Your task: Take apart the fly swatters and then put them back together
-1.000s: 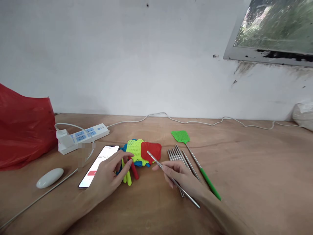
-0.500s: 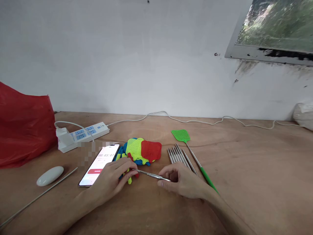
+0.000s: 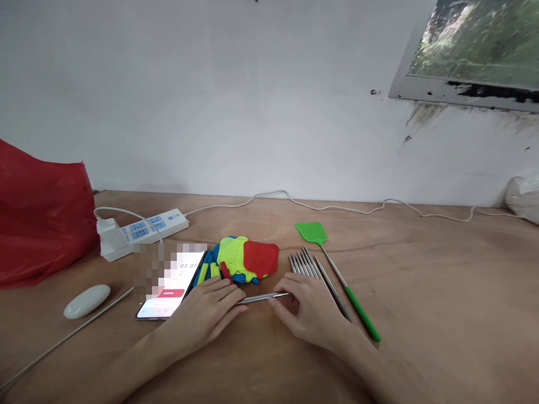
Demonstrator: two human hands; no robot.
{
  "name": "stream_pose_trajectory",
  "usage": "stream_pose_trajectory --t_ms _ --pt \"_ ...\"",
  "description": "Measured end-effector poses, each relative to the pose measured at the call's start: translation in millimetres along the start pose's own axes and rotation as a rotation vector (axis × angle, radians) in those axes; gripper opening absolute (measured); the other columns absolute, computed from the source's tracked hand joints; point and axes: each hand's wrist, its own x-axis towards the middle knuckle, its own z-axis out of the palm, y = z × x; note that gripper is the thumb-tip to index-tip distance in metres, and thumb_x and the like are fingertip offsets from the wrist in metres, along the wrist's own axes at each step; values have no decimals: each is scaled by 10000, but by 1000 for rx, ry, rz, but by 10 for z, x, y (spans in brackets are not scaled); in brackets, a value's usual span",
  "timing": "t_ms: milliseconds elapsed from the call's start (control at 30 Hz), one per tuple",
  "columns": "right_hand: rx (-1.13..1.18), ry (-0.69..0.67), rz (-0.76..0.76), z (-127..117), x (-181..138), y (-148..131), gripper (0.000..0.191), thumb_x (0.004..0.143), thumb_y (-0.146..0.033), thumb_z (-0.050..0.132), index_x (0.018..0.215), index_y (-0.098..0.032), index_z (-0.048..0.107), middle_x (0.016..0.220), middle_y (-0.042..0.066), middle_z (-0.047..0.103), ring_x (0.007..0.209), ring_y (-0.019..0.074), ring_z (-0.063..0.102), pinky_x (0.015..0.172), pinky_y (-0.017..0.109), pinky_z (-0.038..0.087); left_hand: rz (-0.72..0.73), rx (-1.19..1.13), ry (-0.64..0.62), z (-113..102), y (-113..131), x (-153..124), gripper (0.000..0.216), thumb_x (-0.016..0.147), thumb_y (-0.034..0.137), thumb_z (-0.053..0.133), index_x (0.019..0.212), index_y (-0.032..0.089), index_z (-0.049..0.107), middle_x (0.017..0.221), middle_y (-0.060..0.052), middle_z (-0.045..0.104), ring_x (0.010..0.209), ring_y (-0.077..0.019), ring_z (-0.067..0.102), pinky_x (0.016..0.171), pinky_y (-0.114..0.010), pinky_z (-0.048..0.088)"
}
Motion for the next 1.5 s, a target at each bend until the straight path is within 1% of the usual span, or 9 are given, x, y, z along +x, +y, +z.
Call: stream_pose_trajectory --t_ms 133,233,400,667,900,1067,1233,1333,1500 --pt "-78 34 12 119 -21 21 354 1003 -308 486 662 -218 527 612 -5 558 558 141 484 552 289 248 6 34 21 23 6 -1 433 1089 306 283 764 187 542 693 -19 636 610 -185 584 549 -304 379" --pt "-196 136 37 194 -48 43 458 1013 -297 452 564 -210 455 503 -21 495 470 119 416 525 304 187 11 28 64 10 34 8 479 1097 318 236 730 192 518 658 -12 614 569 -171 557 510 -298 327" --pt "-370 324 0 214 -46 17 518 991 -249 417 477 -191 453 441 -7 501 412 102 400 506 308 170 26 21 135 -17 73 39 520 1102 320 187 690 195 479 601 1 574 524 -163 515 480 -306 278" --pt "-472 419 -42 156 12 -18 538 960 -224 438 425 -180 464 400 -6 503 374 86 416 481 293 196 5 10 87 -17 42 44 518 1103 338 155 730 196 486 629 -6 599 549 -173 561 483 -310 254" --pt "-451 362 14 164 2 9 573 976 -266 417 413 -175 481 393 -1 519 368 81 411 473 291 184 -6 -14 46 -32 20 33 511 1101 342 155 743 198 488 629 -9 592 550 -178 560 487 -306 223" --pt "-463 351 28 107 23 -8 583 966 -270 414 398 -172 500 384 12 533 360 85 418 469 292 173 -31 -4 -51 -109 4 42 452 1098 330 217 770 198 498 661 -11 607 571 -187 568 501 -294 214" --pt "-462 344 3 32 28 -73 585 962 -260 424 390 -170 512 368 10 523 347 82 396 464 293 163 -74 8 -122 -191 57 25 413 1087 329 290 757 199 503 645 -14 608 554 -194 571 503 -288 202" --pt "-448 296 0 5 -4 -99 595 970 -266 424 388 -171 506 358 1 501 344 78 370 465 294 155 -100 -21 -161 -216 105 -10 397 1081 312 311 748 201 498 635 -15 610 533 -194 567 496 -287 199" --pt "-422 229 24 -35 -102 -86 612 990 -294 407 395 -173 488 361 -12 469 358 76 326 478 310 137 -115 -103 -185 -281 172 -84 418 1085 314 259 748 210 484 637 -9 608 513 -192 560 485 -300 191"
